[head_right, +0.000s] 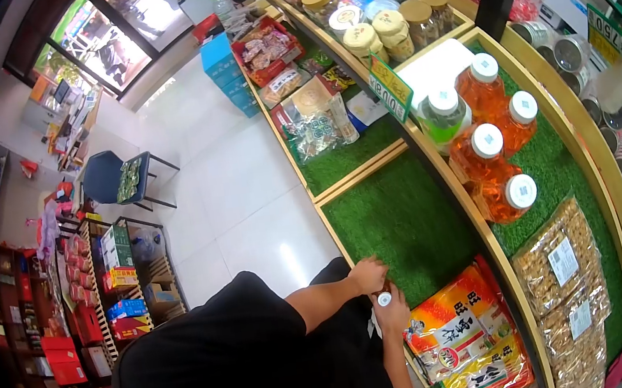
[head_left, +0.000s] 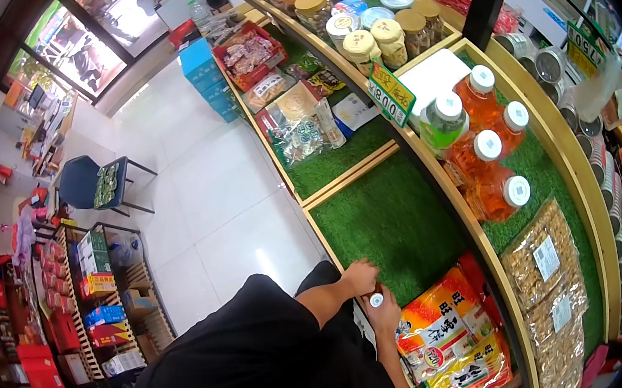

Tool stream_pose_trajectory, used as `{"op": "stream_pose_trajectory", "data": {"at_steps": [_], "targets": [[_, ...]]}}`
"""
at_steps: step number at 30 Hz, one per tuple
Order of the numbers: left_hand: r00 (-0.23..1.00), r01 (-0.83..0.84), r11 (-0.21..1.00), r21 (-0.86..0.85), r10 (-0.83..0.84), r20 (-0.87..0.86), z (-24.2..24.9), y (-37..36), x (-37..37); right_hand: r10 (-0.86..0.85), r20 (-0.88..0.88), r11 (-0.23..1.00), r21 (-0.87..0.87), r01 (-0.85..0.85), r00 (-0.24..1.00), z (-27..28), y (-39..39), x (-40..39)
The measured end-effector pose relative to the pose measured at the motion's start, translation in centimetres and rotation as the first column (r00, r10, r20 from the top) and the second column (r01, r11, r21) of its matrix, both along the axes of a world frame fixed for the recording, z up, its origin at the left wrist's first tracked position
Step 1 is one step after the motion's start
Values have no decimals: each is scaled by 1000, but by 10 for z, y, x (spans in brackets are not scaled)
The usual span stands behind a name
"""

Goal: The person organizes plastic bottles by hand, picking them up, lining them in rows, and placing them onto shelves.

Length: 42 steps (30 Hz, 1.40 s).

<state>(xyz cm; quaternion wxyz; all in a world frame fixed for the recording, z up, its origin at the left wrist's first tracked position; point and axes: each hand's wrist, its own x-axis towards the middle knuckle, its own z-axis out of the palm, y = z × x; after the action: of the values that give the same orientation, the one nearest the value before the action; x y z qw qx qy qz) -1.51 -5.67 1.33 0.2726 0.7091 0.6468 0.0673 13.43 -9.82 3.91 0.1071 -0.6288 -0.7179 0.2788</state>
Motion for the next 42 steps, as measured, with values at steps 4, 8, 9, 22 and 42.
{"op": "stream_pose_trajectory", "data": {"at_steps": [4, 8, 9, 22, 42], "targets": [[1000, -2, 1000, -29, 2, -3, 1, 4, 0, 8, 12, 1000, -25, -8, 1000, -6, 2, 1], [1000, 12, 1000, -7, -12, 8, -8, 0, 1, -8, -26, 1000, -19, 8, 1000, -5, 0, 2], [999, 1, 998, 55, -3, 32, -9, -2, 1, -12, -11, 1000, 5, 12, 1000, -4, -1, 2], [999, 6, 997, -74, -9, -47, 1, 0, 7, 23, -134, 998, 55, -15, 991, 0, -3, 5], [998, 35, 994, -107, -39, -40, 5, 7, 4, 7, -9, 999, -33, -7, 1000, -2, -1, 0]]}}
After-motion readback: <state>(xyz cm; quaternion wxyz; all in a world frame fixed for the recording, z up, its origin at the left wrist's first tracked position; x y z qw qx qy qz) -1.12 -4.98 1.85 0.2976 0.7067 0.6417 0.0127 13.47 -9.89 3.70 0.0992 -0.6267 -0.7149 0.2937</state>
